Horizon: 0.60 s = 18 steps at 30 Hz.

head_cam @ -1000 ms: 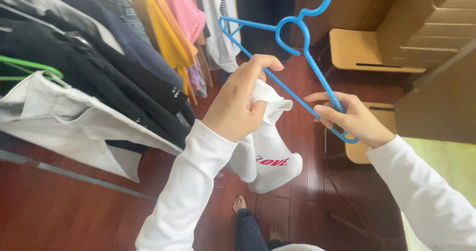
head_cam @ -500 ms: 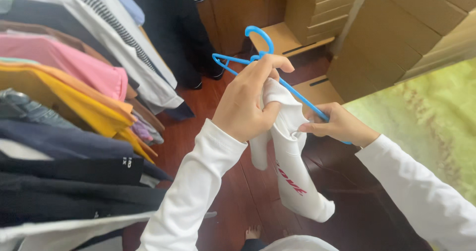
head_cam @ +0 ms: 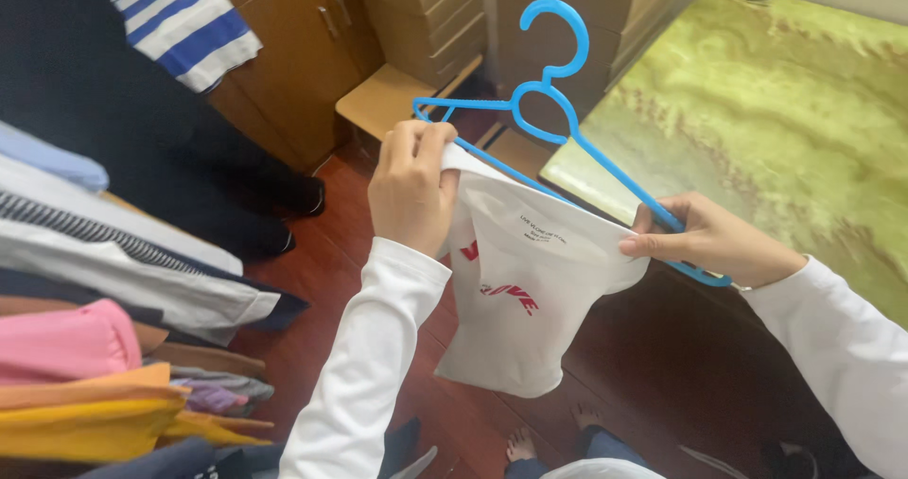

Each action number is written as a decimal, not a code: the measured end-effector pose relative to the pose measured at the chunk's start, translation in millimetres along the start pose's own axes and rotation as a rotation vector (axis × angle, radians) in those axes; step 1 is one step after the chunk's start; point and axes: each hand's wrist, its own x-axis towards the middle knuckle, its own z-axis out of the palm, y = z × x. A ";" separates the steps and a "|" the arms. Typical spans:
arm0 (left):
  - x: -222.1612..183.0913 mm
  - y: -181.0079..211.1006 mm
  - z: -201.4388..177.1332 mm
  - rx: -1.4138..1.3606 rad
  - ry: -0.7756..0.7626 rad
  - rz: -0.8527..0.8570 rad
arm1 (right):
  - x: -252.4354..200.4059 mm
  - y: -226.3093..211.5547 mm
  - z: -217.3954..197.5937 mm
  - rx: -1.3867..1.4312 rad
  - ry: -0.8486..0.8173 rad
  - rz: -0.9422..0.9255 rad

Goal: The person holds up a white t-shirt, hangs it on a blue plastic hanger, and places the hanger onto a clothing rack. Then the person clears a space on a green table by moving aside several stacks of clear plastic bags.

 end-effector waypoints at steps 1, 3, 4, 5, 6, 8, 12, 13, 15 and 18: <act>0.0 -0.9 9.6 -0.026 -0.011 0.019 | -6.4 2.9 -1.2 0.010 0.028 0.017; -0.7 -1.1 28.8 0.190 -0.204 -0.124 | -19.2 8.6 -3.8 0.043 0.065 -0.025; 2.0 3.3 32.4 0.170 -0.213 -0.105 | -26.0 9.0 -5.6 0.050 0.089 -0.011; 4.4 7.5 35.8 0.019 -0.311 -0.148 | -31.9 9.4 -7.8 0.056 0.122 0.008; 6.6 12.3 39.3 -0.131 -0.411 -0.189 | -38.2 10.0 -10.2 0.063 0.156 0.027; 13.5 32.3 35.5 -0.365 -0.436 -0.344 | -50.3 18.0 -19.8 0.123 0.195 0.047; 18.6 60.2 49.0 -0.920 -0.545 -0.584 | -76.9 28.5 -42.8 0.167 0.278 0.060; 17.9 64.9 56.3 -0.931 -0.552 -0.573 | -83.5 34.3 -50.0 0.166 0.294 0.064; 15.6 76.3 71.8 -1.032 -0.677 -0.482 | -98.0 47.3 -65.3 0.225 0.368 0.076; 28.6 117.2 50.5 -1.069 -0.909 -0.427 | -124.8 64.1 -90.9 0.225 0.477 0.111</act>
